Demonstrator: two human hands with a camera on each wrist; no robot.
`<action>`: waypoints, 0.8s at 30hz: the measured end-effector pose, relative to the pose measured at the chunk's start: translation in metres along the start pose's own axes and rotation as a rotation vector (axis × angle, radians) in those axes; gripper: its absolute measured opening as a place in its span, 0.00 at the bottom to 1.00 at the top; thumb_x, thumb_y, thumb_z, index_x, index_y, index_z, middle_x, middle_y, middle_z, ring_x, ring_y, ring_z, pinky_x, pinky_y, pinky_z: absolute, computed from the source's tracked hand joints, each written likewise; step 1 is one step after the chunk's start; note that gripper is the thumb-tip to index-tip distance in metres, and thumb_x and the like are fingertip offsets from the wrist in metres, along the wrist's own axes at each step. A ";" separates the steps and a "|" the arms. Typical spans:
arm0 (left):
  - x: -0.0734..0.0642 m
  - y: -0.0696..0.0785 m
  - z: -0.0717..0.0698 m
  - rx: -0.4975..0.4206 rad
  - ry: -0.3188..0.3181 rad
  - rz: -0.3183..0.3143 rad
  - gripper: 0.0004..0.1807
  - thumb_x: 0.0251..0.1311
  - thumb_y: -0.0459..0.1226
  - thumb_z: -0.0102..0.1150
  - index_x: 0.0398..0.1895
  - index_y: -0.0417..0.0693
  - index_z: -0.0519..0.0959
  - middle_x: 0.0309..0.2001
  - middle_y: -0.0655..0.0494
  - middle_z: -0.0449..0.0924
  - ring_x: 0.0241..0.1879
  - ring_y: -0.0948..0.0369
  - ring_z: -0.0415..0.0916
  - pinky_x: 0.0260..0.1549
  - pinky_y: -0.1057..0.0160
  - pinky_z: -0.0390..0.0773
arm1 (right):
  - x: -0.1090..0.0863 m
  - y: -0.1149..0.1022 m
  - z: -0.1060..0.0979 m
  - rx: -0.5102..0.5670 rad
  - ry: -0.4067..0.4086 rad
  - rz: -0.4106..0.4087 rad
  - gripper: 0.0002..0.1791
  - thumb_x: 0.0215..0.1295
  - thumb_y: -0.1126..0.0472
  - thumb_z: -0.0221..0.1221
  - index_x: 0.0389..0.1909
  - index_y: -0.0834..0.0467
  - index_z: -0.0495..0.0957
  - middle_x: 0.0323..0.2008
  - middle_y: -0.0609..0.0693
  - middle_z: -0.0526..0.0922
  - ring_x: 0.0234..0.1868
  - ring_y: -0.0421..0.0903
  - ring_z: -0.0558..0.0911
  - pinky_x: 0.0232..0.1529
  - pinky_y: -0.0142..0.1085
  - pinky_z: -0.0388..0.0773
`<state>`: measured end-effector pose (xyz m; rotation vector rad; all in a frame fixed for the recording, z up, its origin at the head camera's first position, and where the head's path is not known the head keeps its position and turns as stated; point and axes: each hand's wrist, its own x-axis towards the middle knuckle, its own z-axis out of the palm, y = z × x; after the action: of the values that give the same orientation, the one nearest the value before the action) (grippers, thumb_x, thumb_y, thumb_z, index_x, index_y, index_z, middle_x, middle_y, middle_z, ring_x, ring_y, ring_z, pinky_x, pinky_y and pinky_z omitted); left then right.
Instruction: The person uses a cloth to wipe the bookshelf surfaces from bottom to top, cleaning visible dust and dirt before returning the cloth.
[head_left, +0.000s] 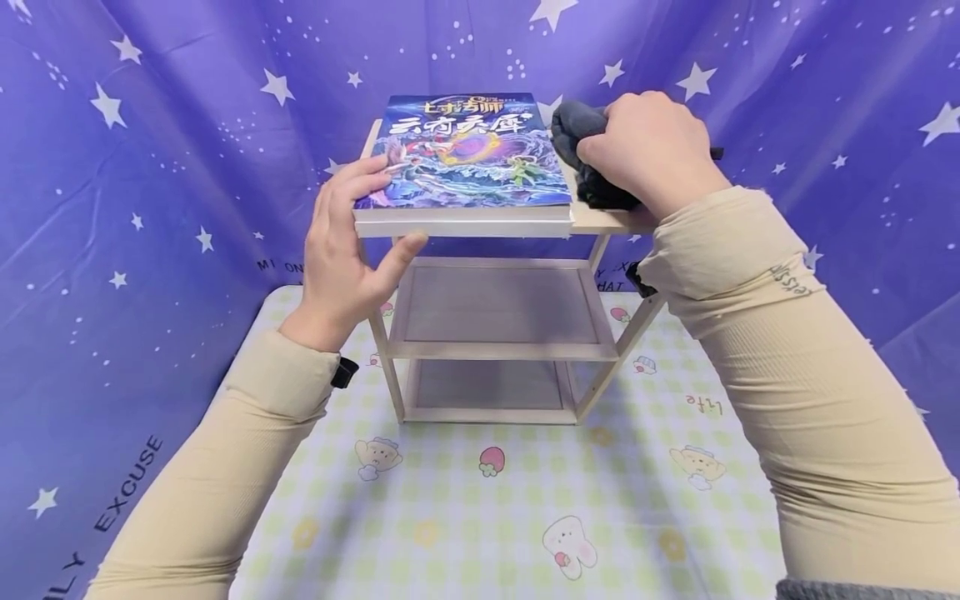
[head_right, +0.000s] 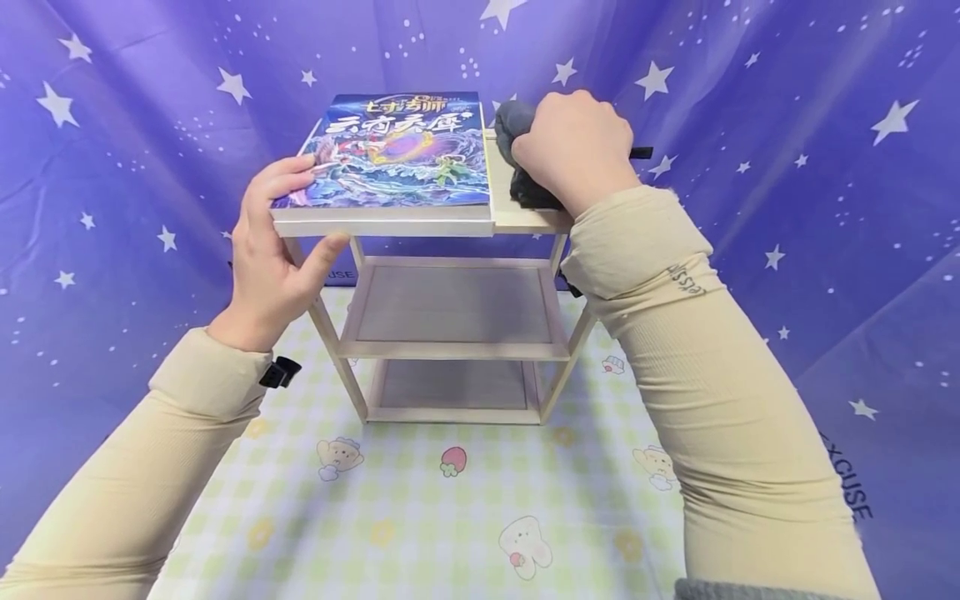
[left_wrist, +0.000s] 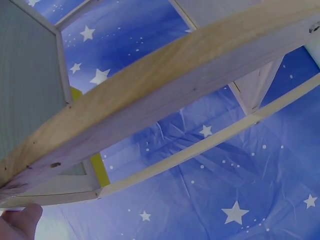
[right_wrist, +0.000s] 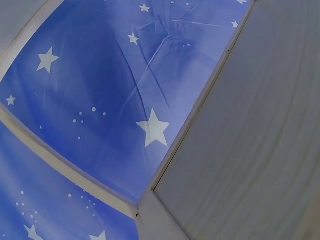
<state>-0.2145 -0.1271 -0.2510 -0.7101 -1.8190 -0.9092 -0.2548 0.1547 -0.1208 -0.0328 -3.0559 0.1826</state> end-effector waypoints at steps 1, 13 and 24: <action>0.000 0.000 0.000 0.002 -0.001 0.001 0.38 0.62 0.65 0.53 0.56 0.40 0.71 0.62 0.45 0.76 0.65 0.51 0.69 0.68 0.55 0.64 | 0.000 0.000 0.000 0.001 0.000 0.000 0.26 0.66 0.48 0.46 0.55 0.59 0.76 0.51 0.65 0.73 0.46 0.62 0.73 0.39 0.57 0.73; 0.000 0.000 0.000 0.007 -0.006 -0.001 0.38 0.62 0.65 0.53 0.56 0.40 0.71 0.62 0.46 0.76 0.66 0.51 0.69 0.69 0.55 0.63 | 0.012 0.019 -0.004 0.090 -0.059 -0.093 0.27 0.65 0.48 0.48 0.55 0.61 0.76 0.51 0.65 0.77 0.46 0.61 0.74 0.39 0.45 0.67; 0.000 0.000 0.001 -0.003 -0.007 -0.007 0.36 0.62 0.64 0.54 0.56 0.41 0.71 0.62 0.45 0.76 0.66 0.51 0.68 0.69 0.55 0.62 | 0.010 0.017 -0.010 0.030 -0.111 -0.111 0.24 0.65 0.46 0.49 0.48 0.62 0.76 0.47 0.63 0.77 0.43 0.58 0.75 0.37 0.44 0.69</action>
<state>-0.2145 -0.1261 -0.2514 -0.7100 -1.8272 -0.9154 -0.2634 0.1732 -0.1122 0.1544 -3.1536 0.2300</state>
